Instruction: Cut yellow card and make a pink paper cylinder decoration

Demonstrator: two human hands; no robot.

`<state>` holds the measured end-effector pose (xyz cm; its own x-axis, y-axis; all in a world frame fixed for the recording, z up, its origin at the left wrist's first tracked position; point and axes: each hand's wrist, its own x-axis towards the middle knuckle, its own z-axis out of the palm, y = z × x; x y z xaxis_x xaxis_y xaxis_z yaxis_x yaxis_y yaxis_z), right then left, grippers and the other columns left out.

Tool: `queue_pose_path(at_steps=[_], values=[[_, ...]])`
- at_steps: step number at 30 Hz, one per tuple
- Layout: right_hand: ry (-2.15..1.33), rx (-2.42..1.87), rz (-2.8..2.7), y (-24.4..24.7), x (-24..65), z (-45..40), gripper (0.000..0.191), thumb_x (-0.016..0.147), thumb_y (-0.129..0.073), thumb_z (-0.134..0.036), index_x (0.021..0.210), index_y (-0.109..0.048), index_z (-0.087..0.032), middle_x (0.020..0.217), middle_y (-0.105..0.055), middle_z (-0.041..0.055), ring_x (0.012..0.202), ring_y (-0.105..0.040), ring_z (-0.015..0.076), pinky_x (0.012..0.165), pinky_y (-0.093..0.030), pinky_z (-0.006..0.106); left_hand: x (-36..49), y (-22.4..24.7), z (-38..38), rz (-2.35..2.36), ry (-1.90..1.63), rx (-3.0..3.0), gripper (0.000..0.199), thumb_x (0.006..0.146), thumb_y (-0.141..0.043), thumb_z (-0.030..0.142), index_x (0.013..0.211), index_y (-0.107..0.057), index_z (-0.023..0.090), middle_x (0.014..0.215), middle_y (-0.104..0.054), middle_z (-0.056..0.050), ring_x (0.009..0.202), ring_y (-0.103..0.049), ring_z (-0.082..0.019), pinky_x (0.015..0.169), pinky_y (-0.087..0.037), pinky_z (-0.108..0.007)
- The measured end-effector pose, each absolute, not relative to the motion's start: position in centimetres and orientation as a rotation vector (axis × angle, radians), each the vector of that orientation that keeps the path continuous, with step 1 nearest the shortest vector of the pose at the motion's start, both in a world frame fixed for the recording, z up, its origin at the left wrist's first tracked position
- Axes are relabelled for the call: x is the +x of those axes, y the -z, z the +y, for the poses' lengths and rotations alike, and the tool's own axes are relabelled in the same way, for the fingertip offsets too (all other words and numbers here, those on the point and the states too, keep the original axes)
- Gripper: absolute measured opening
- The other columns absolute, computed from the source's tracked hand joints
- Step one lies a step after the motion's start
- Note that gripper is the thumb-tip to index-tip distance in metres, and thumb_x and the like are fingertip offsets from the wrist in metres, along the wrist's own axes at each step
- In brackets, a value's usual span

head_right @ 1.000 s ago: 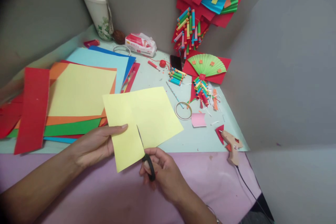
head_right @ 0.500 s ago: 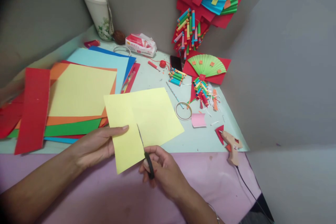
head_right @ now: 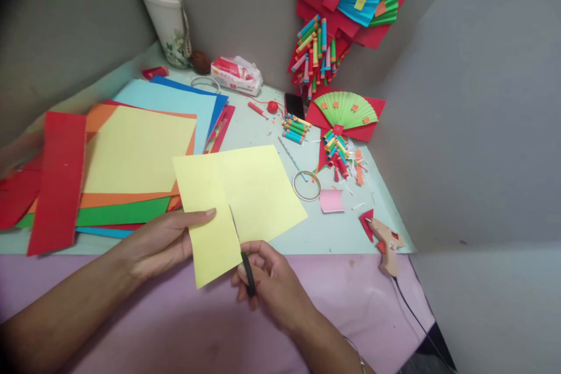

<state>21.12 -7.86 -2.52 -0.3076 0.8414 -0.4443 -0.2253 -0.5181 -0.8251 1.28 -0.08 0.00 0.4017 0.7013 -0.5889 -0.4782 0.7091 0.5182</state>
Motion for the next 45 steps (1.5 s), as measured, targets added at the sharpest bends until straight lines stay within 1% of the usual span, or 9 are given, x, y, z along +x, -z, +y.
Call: queue_pose_path(at_steps=[4,8,11,16,24,33,37,42,45], values=[[-1.896,-1.226,-0.876,2.23,20.97,-7.55,0.042,0.079,-0.074,-0.037,0.111,-0.058,-0.014,0.078,-0.065,0.0028,0.055,-0.057,0.0094,0.042,-0.033,0.017,1.13,-0.01,-0.14,0.844,-0.741,0.305,0.041,0.080,-0.067,0.009,0.120,-0.062,0.008,0.108,-0.075,-0.018,0.106,-0.068,-0.033,0.088,-0.058,-0.042],[-1.902,-1.217,-0.893,2.28,21.00,-7.25,0.041,0.080,-0.073,-0.037,0.111,-0.058,-0.015,0.078,-0.065,0.0029,0.055,-0.057,0.0094,0.042,-0.034,0.017,1.01,0.15,-0.01,0.820,-0.723,0.318,0.040,0.081,-0.066,0.012,0.120,-0.062,0.007,0.109,-0.075,-0.019,0.102,-0.070,-0.034,0.089,-0.057,-0.044],[-1.914,-1.187,-0.892,2.45,21.19,-7.18,0.040,0.082,-0.073,-0.036,0.112,-0.058,-0.015,0.079,-0.065,0.0027,0.056,-0.058,0.0091,0.042,-0.033,0.017,0.92,0.21,0.12,0.815,-0.723,0.309,0.041,0.080,-0.067,0.012,0.121,-0.062,0.008,0.108,-0.075,-0.017,0.101,-0.070,-0.033,0.090,-0.057,-0.043],[-1.929,-1.131,-0.883,2.65,21.33,-7.30,0.042,0.081,-0.074,-0.039,0.112,-0.058,-0.015,0.081,-0.065,0.0033,0.058,-0.058,0.0089,0.044,-0.033,0.017,0.77,0.14,0.17,0.803,-0.739,0.294,0.045,0.079,-0.068,0.011,0.123,-0.061,0.009,0.108,-0.075,-0.017,0.104,-0.069,-0.033,0.090,-0.057,-0.042],[-1.918,-1.125,-0.874,2.74,21.16,-7.36,0.042,0.082,-0.073,-0.040,0.113,-0.060,-0.015,0.080,-0.064,0.0028,0.057,-0.056,0.0084,0.042,-0.030,0.017,0.95,0.24,0.05,0.798,-0.725,0.313,0.045,0.081,-0.068,0.012,0.125,-0.060,0.007,0.108,-0.075,-0.019,0.098,-0.071,-0.033,0.087,-0.058,-0.044],[-1.890,-1.115,-0.850,2.85,21.00,-7.35,0.043,0.080,-0.074,-0.042,0.111,-0.060,-0.015,0.076,-0.063,0.0018,0.052,-0.052,0.0076,0.040,-0.027,0.018,1.04,0.09,0.10,0.841,-0.747,0.292,0.045,0.081,-0.067,0.011,0.125,-0.060,0.007,0.108,-0.075,-0.019,0.099,-0.071,-0.033,0.088,-0.058,-0.043],[-1.883,-1.134,-0.870,2.93,21.03,-7.40,0.040,0.082,-0.072,-0.040,0.110,-0.060,-0.015,0.076,-0.062,0.0017,0.053,-0.052,0.0079,0.041,-0.026,0.018,1.23,-0.24,0.08,0.876,-0.772,0.294,0.048,0.079,-0.068,0.008,0.126,-0.059,0.008,0.108,-0.075,-0.017,0.102,-0.070,-0.031,0.092,-0.056,-0.040],[-1.882,-1.141,-0.873,2.92,21.07,-7.38,0.041,0.081,-0.073,-0.041,0.110,-0.060,-0.016,0.075,-0.061,0.0013,0.052,-0.052,0.0080,0.040,-0.024,0.018,1.33,-0.51,0.10,0.898,-0.773,0.270,0.047,0.079,-0.066,0.006,0.125,-0.060,0.009,0.104,-0.076,-0.016,0.105,-0.069,-0.032,0.095,-0.055,-0.041],[-1.881,-1.144,-0.866,2.93,21.06,-7.41,0.041,0.081,-0.074,-0.040,0.110,-0.060,-0.015,0.074,-0.061,0.0009,0.051,-0.051,0.0076,0.039,-0.024,0.018,1.30,-0.50,0.09,0.879,-0.764,0.250,0.048,0.078,-0.068,0.007,0.125,-0.060,0.011,0.106,-0.076,-0.015,0.106,-0.068,-0.033,0.096,-0.054,-0.042]])
